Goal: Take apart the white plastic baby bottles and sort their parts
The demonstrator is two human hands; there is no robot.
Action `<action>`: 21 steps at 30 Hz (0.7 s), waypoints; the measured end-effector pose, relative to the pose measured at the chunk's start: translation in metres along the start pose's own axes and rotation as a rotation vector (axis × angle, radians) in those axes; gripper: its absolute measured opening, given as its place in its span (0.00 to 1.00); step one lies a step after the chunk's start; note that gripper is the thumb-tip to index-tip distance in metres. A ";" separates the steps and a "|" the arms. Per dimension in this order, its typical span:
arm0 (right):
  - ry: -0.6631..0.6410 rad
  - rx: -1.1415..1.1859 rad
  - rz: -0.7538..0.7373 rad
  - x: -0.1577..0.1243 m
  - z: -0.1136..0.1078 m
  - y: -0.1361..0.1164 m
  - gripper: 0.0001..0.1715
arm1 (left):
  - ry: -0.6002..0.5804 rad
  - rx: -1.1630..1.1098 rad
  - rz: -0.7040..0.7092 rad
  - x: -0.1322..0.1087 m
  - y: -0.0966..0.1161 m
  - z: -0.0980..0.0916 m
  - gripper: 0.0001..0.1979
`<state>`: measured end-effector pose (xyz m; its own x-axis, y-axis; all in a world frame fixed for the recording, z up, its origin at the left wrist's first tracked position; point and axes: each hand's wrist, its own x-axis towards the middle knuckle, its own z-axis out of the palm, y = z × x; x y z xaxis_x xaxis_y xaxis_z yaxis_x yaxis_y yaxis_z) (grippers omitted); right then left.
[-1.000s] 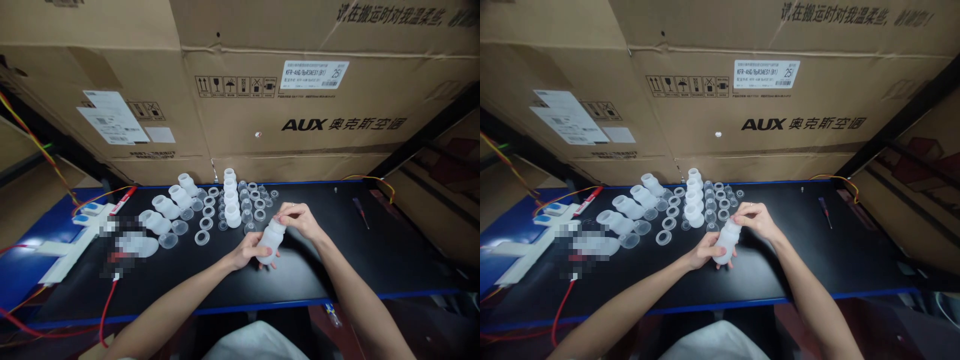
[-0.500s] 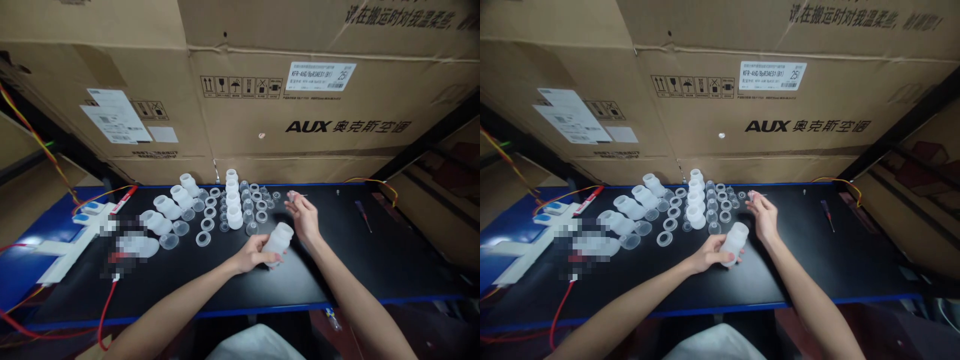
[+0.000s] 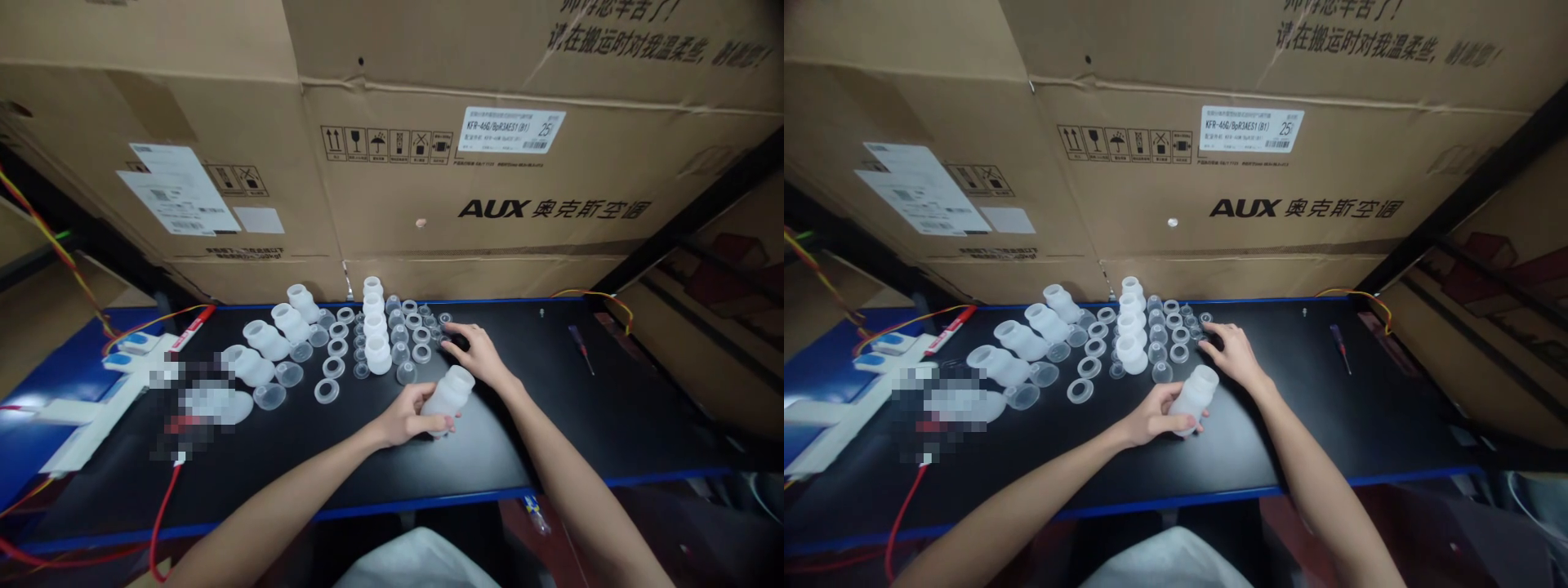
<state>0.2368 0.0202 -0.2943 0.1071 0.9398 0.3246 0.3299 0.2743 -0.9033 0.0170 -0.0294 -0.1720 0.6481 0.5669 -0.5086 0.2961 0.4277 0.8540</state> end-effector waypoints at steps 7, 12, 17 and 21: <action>-0.078 0.424 -0.018 -0.005 -0.029 -0.042 0.38 | 0.017 0.006 0.008 0.000 0.003 0.002 0.31; -0.459 0.584 0.028 -0.013 -0.040 -0.064 0.40 | 0.033 0.112 0.012 0.001 0.003 0.003 0.30; -0.533 0.512 0.116 -0.014 -0.056 -0.059 0.29 | 0.028 0.093 -0.024 0.002 0.003 0.005 0.31; -0.553 0.545 0.110 -0.013 -0.071 -0.053 0.25 | 0.026 0.020 -0.050 0.005 0.002 0.002 0.31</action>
<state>0.2848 -0.0209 -0.2305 -0.4176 0.8930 0.1679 -0.1775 0.1010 -0.9789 0.0224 -0.0273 -0.1725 0.6136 0.5637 -0.5530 0.3415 0.4421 0.8294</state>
